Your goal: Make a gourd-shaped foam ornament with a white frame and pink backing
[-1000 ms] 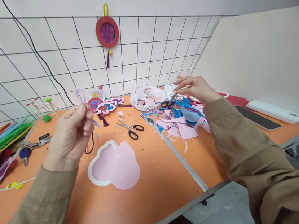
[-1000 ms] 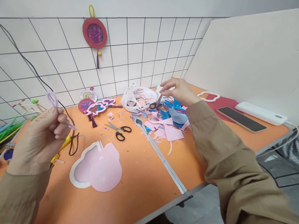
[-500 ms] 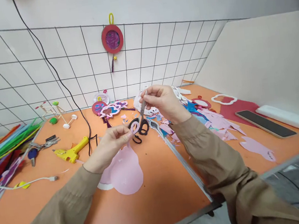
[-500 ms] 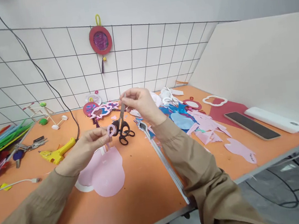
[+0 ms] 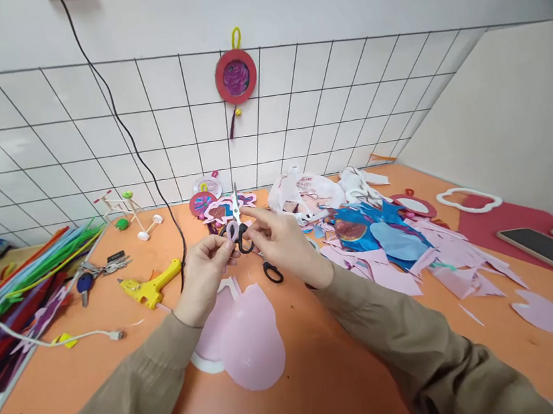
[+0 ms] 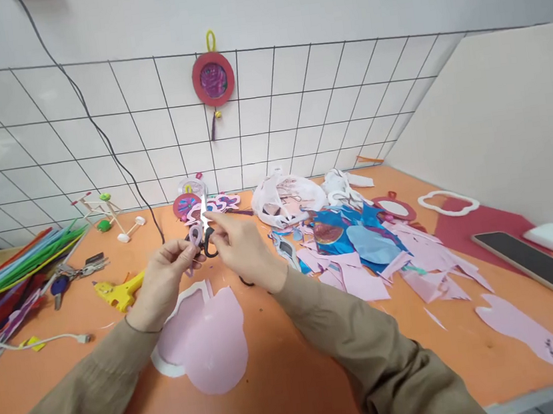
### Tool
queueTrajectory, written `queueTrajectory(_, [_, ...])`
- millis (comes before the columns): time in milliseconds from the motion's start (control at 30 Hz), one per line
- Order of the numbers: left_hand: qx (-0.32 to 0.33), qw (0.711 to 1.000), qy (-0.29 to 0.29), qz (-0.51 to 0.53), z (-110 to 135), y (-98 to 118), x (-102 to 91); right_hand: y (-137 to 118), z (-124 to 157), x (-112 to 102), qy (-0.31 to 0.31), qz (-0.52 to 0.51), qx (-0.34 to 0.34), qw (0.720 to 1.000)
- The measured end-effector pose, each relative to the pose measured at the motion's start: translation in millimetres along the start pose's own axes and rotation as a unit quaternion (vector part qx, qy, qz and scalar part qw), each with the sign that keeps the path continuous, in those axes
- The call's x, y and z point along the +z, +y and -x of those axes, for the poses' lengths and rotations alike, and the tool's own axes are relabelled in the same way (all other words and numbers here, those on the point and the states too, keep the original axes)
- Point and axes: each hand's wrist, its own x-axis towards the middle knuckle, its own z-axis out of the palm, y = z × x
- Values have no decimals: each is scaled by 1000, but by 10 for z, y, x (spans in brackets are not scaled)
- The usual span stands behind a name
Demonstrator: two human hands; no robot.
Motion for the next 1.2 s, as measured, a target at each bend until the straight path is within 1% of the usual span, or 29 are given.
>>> queueTrajectory(67, [19,999,7,-36,-14,-68,7,-2,-6,15,-25,29,15,999])
queueTrajectory(167, [54,994,11,-94,-30,-159,10,-1,2,21,-50,20,35,998])
queueTrajectory(267, [74,989,8,-132,-28,-212,4,34,32,67,-65,-37,51,996])
queueTrajectory(333, [91,984,4,-150,-14,-216,5,78,40,121,-73,-90,76,990])
queueTrajectory(400, [109,981,-6,-161,9,-185,16,127,22,166,-63,-138,95,984])
queueTrajectory(467, [111,983,-29,-142,37,-119,35,165,-23,166,-38,-173,86,980])
queueTrajectory(533, [82,991,-59,-87,64,-31,51,177,-80,100,-17,-193,65,979])
queueTrajectory(600, [42,996,-76,-31,82,56,50,157,-129,-23,1,-202,59,978])
queueTrajectory(667, [12,997,-79,11,85,122,28,111,-156,-162,14,-203,63,977])
queueTrajectory(767, [1,996,-73,54,71,168,-18,27,-151,-293,-2,-194,62,979])
queueTrajectory(867, [-8,994,-77,74,62,165,-34,-36,-114,-272,-33,-239,62,968])
queueTrajectory(967, [-36,992,-88,78,78,149,-12,-61,-73,-184,-55,-290,33,955])
queueTrajectory(1067, [-66,988,-104,95,109,154,18,-66,-44,-137,-54,-292,8,955])
queueTrajectory(1200, [-101,978,-132,126,143,176,44,-81,-24,-133,-67,-303,10,950])
